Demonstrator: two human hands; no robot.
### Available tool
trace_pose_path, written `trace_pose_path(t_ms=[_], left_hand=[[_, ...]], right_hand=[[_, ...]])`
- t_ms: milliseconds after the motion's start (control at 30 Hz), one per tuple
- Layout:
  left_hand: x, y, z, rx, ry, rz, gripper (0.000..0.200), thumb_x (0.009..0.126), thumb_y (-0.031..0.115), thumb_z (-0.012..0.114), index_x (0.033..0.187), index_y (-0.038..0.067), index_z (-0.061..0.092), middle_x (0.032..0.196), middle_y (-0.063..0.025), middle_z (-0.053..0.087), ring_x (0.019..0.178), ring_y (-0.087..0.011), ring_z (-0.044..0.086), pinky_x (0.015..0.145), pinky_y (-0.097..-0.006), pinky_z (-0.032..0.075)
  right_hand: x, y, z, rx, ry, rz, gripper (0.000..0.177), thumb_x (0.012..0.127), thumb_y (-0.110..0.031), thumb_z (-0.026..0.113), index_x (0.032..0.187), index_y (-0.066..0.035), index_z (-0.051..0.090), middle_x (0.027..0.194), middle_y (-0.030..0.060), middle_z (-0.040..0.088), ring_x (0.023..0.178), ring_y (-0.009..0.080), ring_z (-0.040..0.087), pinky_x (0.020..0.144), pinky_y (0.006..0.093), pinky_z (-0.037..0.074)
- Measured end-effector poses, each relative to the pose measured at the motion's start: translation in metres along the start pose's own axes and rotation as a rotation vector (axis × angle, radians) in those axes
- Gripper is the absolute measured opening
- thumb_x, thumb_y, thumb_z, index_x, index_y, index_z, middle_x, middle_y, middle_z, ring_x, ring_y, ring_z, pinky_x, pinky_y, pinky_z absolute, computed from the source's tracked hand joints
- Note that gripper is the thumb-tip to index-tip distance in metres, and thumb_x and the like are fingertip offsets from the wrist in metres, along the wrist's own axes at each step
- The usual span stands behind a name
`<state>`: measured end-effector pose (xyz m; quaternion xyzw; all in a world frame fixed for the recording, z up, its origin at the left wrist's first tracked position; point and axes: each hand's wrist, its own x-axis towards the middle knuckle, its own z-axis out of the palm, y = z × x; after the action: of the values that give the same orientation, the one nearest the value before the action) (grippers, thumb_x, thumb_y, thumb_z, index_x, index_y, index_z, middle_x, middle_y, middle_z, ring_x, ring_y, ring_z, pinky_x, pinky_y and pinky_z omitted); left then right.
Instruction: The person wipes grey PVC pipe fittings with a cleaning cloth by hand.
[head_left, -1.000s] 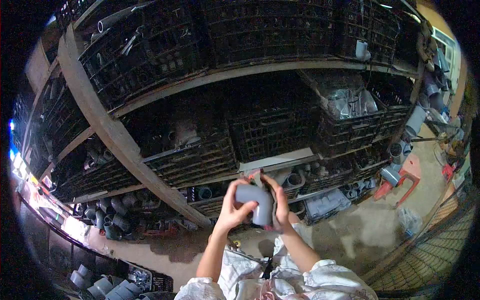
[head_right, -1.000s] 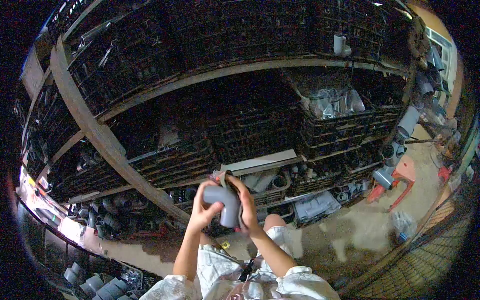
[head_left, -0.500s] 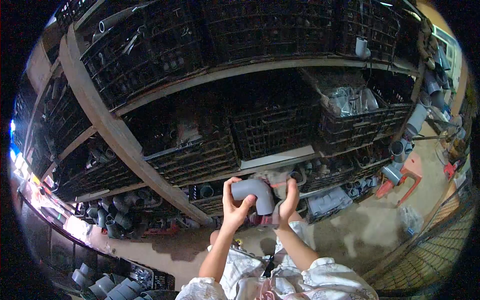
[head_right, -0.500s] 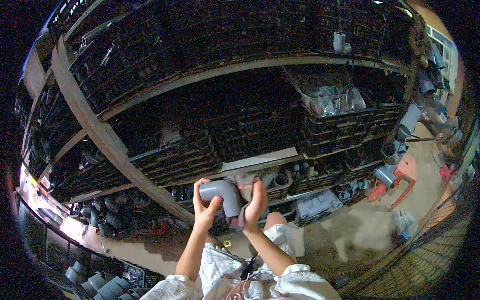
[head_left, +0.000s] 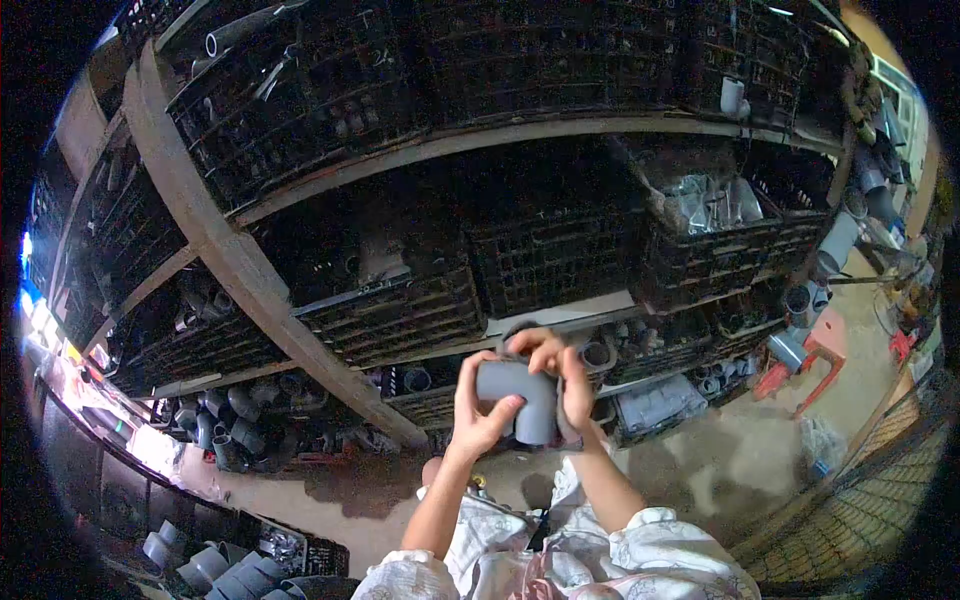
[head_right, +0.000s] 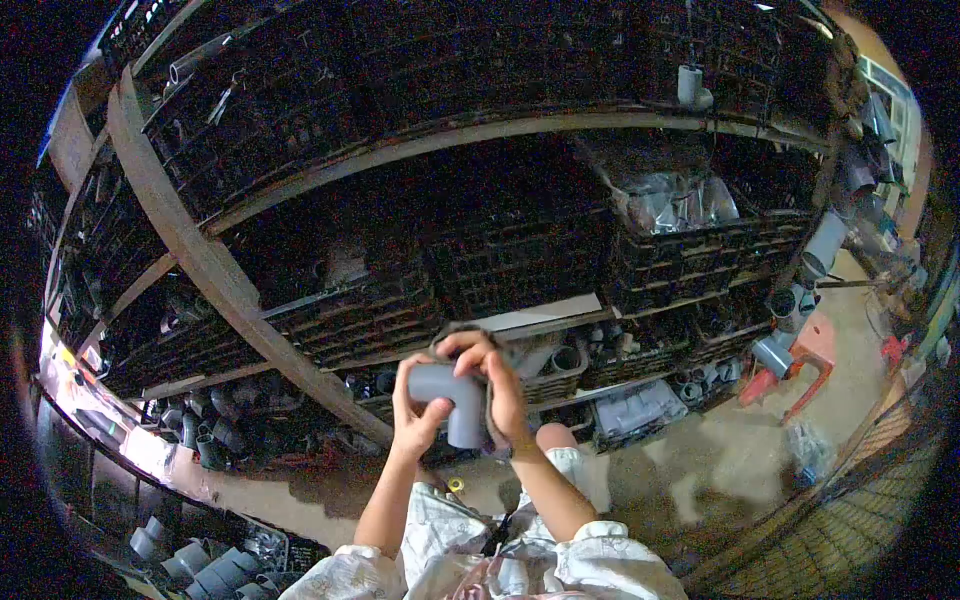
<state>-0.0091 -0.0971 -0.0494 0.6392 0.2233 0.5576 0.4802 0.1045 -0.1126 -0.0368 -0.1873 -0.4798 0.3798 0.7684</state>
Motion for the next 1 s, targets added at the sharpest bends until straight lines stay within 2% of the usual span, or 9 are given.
trace_pose_path(t_ms=[67,167,300,433,600,700,833,967,1000], left_hand=[[0.001,-0.001,-0.003,-0.013,0.039,0.006,0.049,0.065,0.014,0.065,0.105,0.004,0.038,0.089,-0.0039,0.046,0.081,-0.0109,0.045,0.072,-0.0236,0.038],[0.000,-0.003,-0.001,-0.143,0.132,-0.040,0.048,0.067,0.015,0.064,0.105,0.005,0.037,0.086,-0.0035,0.048,0.077,-0.0113,0.048,0.069,-0.0238,0.041],[-0.003,-0.007,-0.007,-0.052,0.160,0.023,0.050,0.068,0.024,0.064,0.105,0.005,0.037,0.086,-0.0041,0.047,0.077,-0.0110,0.048,0.068,-0.0234,0.041],[0.000,-0.008,-0.013,-0.136,0.184,-0.098,0.051,0.067,0.032,0.065,0.103,0.006,0.039,0.089,-0.0041,0.045,0.078,-0.0113,0.047,0.068,-0.0238,0.039],[-0.010,-0.021,-0.008,-0.311,-0.006,-0.177,0.057,0.063,0.038,0.066,0.102,0.005,0.040,0.091,-0.0028,0.045,0.083,-0.0106,0.045,0.073,-0.0233,0.037],[-0.017,-0.014,0.009,-0.528,-0.074,-0.250,0.063,0.062,0.044,0.066,0.104,0.006,0.038,0.092,-0.0031,0.045,0.085,-0.0120,0.047,0.072,-0.0233,0.039],[-0.022,-0.015,0.017,-0.498,0.044,-0.253,0.061,0.067,0.044,0.060,0.108,0.007,0.036,0.090,-0.0062,0.048,0.082,-0.0156,0.050,0.071,-0.0266,0.042],[-0.028,-0.039,0.005,-0.741,0.184,-0.341,0.047,0.080,0.039,0.046,0.113,0.006,0.039,0.096,-0.0062,0.050,0.087,-0.0188,0.050,0.076,-0.0296,0.041],[-0.026,-0.032,0.005,-0.745,0.247,-0.347,0.044,0.082,0.039,0.042,0.112,0.006,0.041,0.097,-0.0063,0.051,0.087,-0.0190,0.051,0.078,-0.0298,0.041]], right_hand=[[-0.008,-0.005,0.004,-0.240,0.003,-0.064,0.035,0.088,-0.026,0.027,0.064,-0.004,0.040,0.081,0.0107,0.047,0.078,0.0167,0.044,0.073,0.0285,0.034],[-0.007,0.006,0.000,-0.110,0.403,-0.096,0.033,0.087,-0.017,0.031,0.058,-0.005,0.038,0.060,0.0033,0.040,0.054,0.0105,0.036,0.052,0.0219,0.029],[-0.009,-0.004,-0.006,0.219,0.221,0.112,0.044,0.090,-0.029,0.030,0.051,-0.008,0.031,0.043,-0.0008,0.026,0.037,0.0078,0.020,0.036,0.0234,0.016],[0.000,-0.026,-0.013,0.777,0.013,0.408,0.049,0.089,-0.037,0.027,0.050,-0.008,0.031,0.042,-0.0012,0.022,0.035,0.0079,0.019,0.034,0.0226,0.017],[0.013,-0.019,-0.013,0.892,0.078,0.434,0.042,0.090,-0.034,0.028,0.058,-0.008,0.034,0.047,-0.0011,0.029,0.039,0.0074,0.026,0.035,0.0216,0.022],[0.011,0.001,0.001,0.274,0.238,0.117,0.037,0.090,-0.030,0.030,0.062,-0.006,0.036,0.052,0.0008,0.031,0.043,0.0086,0.031,0.038,0.0219,0.027],[0.011,0.018,-0.011,-0.039,0.340,-0.164,0.030,0.088,-0.017,0.031,0.064,-0.003,0.042,0.058,0.0038,0.041,0.048,0.0104,0.038,0.046,0.0225,0.034],[0.004,0.017,-0.012,-0.692,0.155,-0.363,0.027,0.088,-0.021,0.029,0.086,-0.001,0.048,0.089,0.0090,0.046,0.074,0.0133,0.045,0.066,0.0243,0.036],[-0.005,0.010,-0.008,-0.650,0.113,-0.229,0.026,0.084,-0.020,0.035,0.097,0.000,0.045,0.099,0.0142,0.044,0.093,0.0226,0.044,0.084,0.0336,0.032]])
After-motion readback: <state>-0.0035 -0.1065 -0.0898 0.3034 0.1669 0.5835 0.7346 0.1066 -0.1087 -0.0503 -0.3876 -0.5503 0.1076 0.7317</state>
